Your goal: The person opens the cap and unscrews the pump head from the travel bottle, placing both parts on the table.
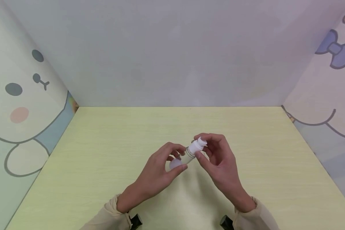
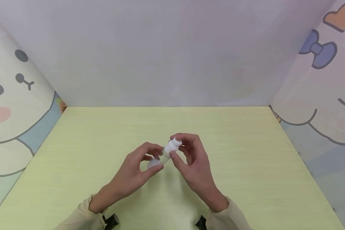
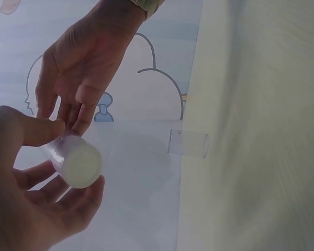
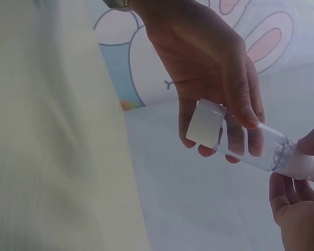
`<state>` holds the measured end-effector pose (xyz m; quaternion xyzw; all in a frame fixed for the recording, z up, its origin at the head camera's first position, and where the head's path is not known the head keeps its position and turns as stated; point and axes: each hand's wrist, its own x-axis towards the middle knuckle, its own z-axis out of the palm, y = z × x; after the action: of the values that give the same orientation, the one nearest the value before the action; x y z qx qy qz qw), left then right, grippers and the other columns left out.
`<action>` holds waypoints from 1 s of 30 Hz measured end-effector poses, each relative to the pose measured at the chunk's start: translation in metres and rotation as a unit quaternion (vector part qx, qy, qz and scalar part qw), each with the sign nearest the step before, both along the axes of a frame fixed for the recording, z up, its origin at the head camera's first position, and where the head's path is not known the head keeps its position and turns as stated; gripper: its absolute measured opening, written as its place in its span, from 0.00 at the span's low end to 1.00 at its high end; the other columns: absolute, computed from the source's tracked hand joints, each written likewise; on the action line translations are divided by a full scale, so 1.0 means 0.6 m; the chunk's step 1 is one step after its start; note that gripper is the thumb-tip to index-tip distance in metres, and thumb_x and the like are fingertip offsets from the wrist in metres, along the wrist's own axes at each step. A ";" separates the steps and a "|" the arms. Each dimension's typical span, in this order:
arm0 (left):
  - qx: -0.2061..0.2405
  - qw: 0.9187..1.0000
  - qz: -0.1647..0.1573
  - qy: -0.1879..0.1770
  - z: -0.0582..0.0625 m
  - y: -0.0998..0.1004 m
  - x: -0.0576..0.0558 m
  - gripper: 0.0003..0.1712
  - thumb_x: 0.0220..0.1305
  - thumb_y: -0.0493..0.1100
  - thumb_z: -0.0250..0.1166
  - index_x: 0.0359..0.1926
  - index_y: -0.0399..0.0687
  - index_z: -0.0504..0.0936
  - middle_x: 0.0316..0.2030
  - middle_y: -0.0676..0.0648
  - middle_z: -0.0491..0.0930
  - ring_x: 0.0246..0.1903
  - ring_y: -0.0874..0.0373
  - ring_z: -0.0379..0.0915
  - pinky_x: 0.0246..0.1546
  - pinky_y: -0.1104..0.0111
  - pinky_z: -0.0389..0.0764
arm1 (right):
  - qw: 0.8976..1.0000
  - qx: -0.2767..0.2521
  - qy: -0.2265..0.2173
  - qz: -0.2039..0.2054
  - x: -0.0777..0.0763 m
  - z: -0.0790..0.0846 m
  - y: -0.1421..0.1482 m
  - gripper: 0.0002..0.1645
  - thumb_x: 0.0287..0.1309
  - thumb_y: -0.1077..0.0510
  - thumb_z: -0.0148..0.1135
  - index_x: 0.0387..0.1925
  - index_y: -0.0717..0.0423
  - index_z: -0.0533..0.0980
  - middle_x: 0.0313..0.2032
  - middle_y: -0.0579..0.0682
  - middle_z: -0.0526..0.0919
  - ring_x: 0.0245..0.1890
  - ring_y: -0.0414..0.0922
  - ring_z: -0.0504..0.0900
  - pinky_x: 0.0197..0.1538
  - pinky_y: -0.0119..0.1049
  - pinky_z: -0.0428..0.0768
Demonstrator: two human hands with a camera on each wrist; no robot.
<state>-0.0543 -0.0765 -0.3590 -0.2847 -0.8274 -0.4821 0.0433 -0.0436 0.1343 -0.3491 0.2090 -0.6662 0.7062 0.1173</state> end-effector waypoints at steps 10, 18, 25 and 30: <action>0.000 1.000 0.002 0.000 -0.001 -0.003 0.001 0.25 0.63 0.39 0.76 0.59 0.56 0.77 0.51 0.54 0.82 0.48 0.64 0.79 0.48 0.67 0.85 | 0.998 -0.031 0.046 0.005 -0.007 -0.002 0.001 0.27 0.59 0.83 0.60 0.59 0.78 0.64 0.57 0.56 0.80 0.58 0.47 0.82 0.64 0.32 0.81; -0.003 1.000 0.018 -0.009 0.002 -0.014 0.003 0.27 0.62 0.39 0.76 0.59 0.57 0.77 0.51 0.56 0.81 0.49 0.64 0.79 0.49 0.66 0.86 | 0.997 -0.038 0.060 -0.009 -0.015 0.009 0.004 0.26 0.59 0.83 0.60 0.58 0.78 0.66 0.56 0.56 0.80 0.58 0.50 0.81 0.61 0.33 0.83; 0.005 1.000 0.025 0.012 0.007 -0.028 0.002 0.28 0.62 0.38 0.76 0.60 0.55 0.77 0.52 0.54 0.81 0.49 0.63 0.79 0.49 0.65 0.87 | 0.996 -0.010 0.087 -0.007 -0.025 0.006 0.007 0.26 0.58 0.83 0.62 0.58 0.76 0.71 0.56 0.59 0.80 0.58 0.49 0.80 0.60 0.34 0.83; 0.010 0.999 0.034 0.023 0.009 -0.037 0.003 0.28 0.62 0.37 0.77 0.60 0.55 0.77 0.51 0.53 0.82 0.49 0.63 0.79 0.48 0.65 0.87 | 0.987 0.071 0.139 -0.029 -0.035 0.001 0.006 0.27 0.55 0.83 0.64 0.56 0.69 0.77 0.52 0.60 0.81 0.54 0.47 0.80 0.60 0.32 0.82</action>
<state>-0.0526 -0.0984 -0.3537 -0.2674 -0.8305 -0.4819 0.0812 -0.0648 0.1382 -0.3488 0.2932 -0.6981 0.6172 0.2140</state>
